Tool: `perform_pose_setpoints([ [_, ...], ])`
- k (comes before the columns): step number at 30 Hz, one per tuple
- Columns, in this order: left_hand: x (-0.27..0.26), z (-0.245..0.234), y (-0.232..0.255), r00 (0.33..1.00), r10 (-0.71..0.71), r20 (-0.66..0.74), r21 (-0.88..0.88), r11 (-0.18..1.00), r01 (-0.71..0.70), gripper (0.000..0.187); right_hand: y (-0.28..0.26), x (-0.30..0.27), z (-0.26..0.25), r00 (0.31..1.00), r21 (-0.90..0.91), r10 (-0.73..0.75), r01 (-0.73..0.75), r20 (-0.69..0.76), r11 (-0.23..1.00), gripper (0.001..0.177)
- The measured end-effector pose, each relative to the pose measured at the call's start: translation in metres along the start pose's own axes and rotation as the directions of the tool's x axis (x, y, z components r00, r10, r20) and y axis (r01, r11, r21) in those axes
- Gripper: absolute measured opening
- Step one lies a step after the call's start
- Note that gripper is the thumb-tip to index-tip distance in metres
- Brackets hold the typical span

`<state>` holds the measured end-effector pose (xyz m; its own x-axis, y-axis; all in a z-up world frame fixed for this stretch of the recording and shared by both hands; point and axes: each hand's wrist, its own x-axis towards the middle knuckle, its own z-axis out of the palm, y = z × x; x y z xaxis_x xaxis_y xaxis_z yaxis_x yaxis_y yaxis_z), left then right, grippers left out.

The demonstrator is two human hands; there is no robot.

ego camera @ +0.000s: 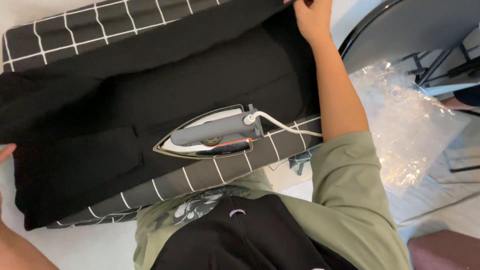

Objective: Ironing a black t-shirt on an ironing board and folding it neatly.

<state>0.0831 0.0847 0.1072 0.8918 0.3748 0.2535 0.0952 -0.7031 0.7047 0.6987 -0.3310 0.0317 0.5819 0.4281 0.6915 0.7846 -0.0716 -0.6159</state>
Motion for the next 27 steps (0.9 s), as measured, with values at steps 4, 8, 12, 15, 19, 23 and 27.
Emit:
perform_pose_setpoints([
  [4, -0.018, -0.005, 0.013, 0.987, -0.145, -0.065, -0.077, 0.987, 0.140, 0.034, -0.029, 0.009, -0.011, 0.955, -0.166, 0.272, -0.252, 0.116, 0.953, 0.031],
  [8, -0.034, 0.003, 0.017, 0.945, -0.313, -0.099, -0.122, 0.946, 0.301, 0.022, -0.052, 0.010, -0.016, 0.900, 0.024, 0.369, -0.384, 0.232, 0.923, 0.035],
  [12, -0.018, -0.003, 0.008, 0.856, -0.497, -0.139, 0.055, 0.860, 0.508, 0.030, -0.024, 0.003, -0.007, 0.937, -0.333, 0.334, -0.349, -0.104, 0.876, 0.032],
  [15, 0.013, -0.009, -0.024, 0.780, -0.604, -0.164, 0.290, 0.726, 0.624, 0.052, -0.012, 0.001, 0.005, 0.980, -0.461, 0.175, -0.201, -0.099, 0.864, 0.010],
  [19, 0.081, -0.013, -0.066, 0.787, -0.608, -0.106, 0.467, 0.668, 0.580, 0.083, -0.005, -0.005, 0.020, 0.992, -0.702, 0.120, -0.053, 0.047, 0.710, 0.043],
  [23, 0.127, -0.003, -0.104, 0.779, -0.616, -0.119, 0.355, 0.706, 0.612, 0.073, 0.010, -0.003, 0.021, 0.968, -0.700, 0.231, -0.101, 0.094, 0.707, 0.054],
  [27, 0.161, 0.013, -0.150, 0.656, -0.678, -0.331, 0.130, 0.656, 0.743, 0.080, 0.012, 0.000, 0.017, 0.946, -0.700, 0.314, -0.175, 0.074, 0.692, 0.057],
])
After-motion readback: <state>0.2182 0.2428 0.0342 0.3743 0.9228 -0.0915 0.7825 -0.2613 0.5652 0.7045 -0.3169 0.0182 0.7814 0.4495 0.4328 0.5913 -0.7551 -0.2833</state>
